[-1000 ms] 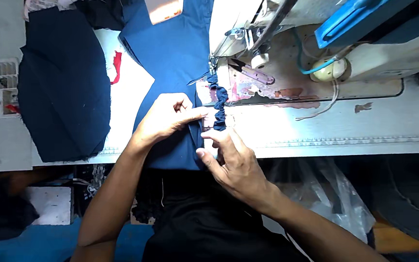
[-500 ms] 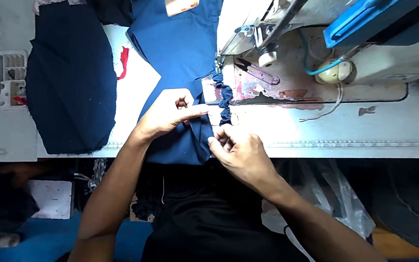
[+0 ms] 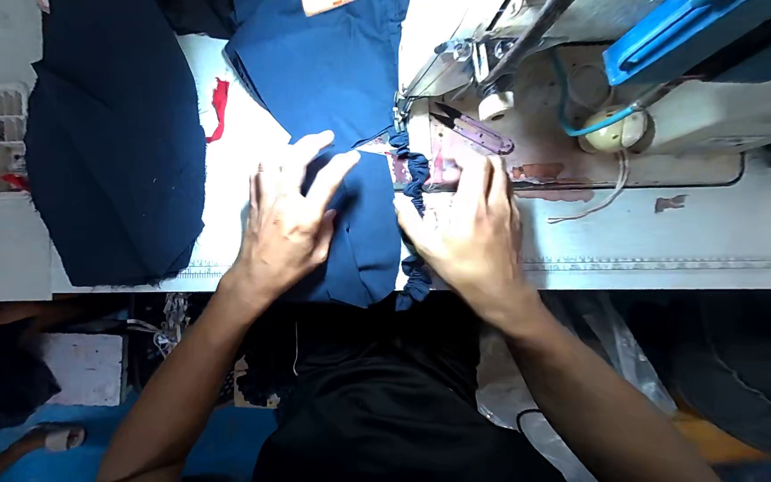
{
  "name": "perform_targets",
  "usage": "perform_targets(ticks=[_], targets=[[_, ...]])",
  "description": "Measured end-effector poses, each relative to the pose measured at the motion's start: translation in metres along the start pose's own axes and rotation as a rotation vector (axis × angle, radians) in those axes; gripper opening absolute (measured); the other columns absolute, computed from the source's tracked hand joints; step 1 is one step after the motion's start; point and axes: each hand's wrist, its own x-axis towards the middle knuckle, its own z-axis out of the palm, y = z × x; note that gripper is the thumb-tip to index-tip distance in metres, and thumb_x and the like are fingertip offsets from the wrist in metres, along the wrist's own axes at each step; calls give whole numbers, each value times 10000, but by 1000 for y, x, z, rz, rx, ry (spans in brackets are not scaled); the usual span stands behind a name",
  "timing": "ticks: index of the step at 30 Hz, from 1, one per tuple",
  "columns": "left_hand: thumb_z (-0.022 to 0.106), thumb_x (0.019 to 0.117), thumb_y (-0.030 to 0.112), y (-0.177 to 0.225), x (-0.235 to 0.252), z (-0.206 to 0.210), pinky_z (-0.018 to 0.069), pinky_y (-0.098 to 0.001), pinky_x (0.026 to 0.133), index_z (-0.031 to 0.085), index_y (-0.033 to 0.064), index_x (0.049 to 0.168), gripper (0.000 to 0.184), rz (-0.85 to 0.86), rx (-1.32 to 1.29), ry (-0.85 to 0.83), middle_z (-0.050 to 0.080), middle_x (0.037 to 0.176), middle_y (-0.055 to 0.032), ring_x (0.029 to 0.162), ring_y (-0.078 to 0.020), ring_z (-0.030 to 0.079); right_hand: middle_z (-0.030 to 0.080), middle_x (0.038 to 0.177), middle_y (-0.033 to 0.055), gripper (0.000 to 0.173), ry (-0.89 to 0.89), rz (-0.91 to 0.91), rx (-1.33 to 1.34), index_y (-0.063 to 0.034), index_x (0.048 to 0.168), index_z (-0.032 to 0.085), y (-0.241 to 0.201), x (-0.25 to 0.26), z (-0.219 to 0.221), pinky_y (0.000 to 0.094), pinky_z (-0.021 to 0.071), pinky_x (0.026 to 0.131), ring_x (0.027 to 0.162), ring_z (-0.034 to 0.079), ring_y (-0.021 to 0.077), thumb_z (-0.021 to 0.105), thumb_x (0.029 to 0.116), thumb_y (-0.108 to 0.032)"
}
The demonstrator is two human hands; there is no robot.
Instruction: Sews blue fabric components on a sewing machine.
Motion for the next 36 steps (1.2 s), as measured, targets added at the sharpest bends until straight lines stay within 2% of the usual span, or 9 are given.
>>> perform_targets(ticks=[4,7,11,14,18,25,28,33,36], targets=[[521,941,189,7,6,25,375,-529,1116,702,196,1322,421,151,-23,-96,609,1463,-14,1387,-301,502,593,1235,196,466,-85,-39,23,-70,1340,588,13,24,2,549,517,856,1107,610,372,631,973,-352],[487,978,223,12,14,35,386,-503,1102,681,203,1345,416,168,-29,-115,613,1461,7,1384,-279,510,610,1146,210,285,-117,-4,72,-17,1179,617,11,41,-1,534,524,811,988,636,355,610,985,-226],[434,986,266,6,28,43,352,-505,1078,588,210,1465,506,191,-48,-138,545,1531,5,1387,-288,476,653,898,91,265,-185,133,206,-59,1206,562,15,67,-3,417,550,688,748,653,194,583,1006,-232],[409,974,301,0,35,44,355,-511,1060,574,244,1479,534,201,-4,-154,498,1575,11,1396,-301,464,683,994,58,376,-281,128,223,-104,1307,575,21,80,-5,436,547,816,899,669,175,575,1003,-325],[372,968,330,-4,42,40,341,-515,1007,521,290,1524,578,168,45,-200,482,1581,-5,1362,-305,457,720,1046,81,366,-295,85,142,-140,1201,692,26,89,-2,526,516,888,997,682,230,569,1014,-431],[393,924,388,4,49,36,354,-501,922,517,283,1528,626,108,48,-253,529,1493,-50,1232,-326,483,656,760,-71,197,-287,259,467,-164,1033,683,25,98,2,230,539,595,620,608,5,626,1014,-351],[407,904,403,4,57,36,339,-502,917,518,321,1525,636,100,22,-287,530,1459,-77,1218,-322,474,635,724,-76,162,-300,288,578,-144,1017,675,23,99,4,189,496,535,570,571,-3,627,1021,-299],[450,869,404,-10,64,42,334,-498,918,597,339,1458,610,131,-60,-210,549,1444,-68,1226,-319,465,700,854,-41,239,-251,99,309,-165,1122,691,23,88,2,291,575,689,736,669,46,597,1021,-359],[524,818,387,-14,63,43,356,-490,899,598,233,1447,652,121,-132,-140,596,1408,-48,1233,-320,485,724,1034,141,283,-162,-149,53,-98,1246,697,18,66,-4,497,543,751,888,700,281,562,1046,-246]])
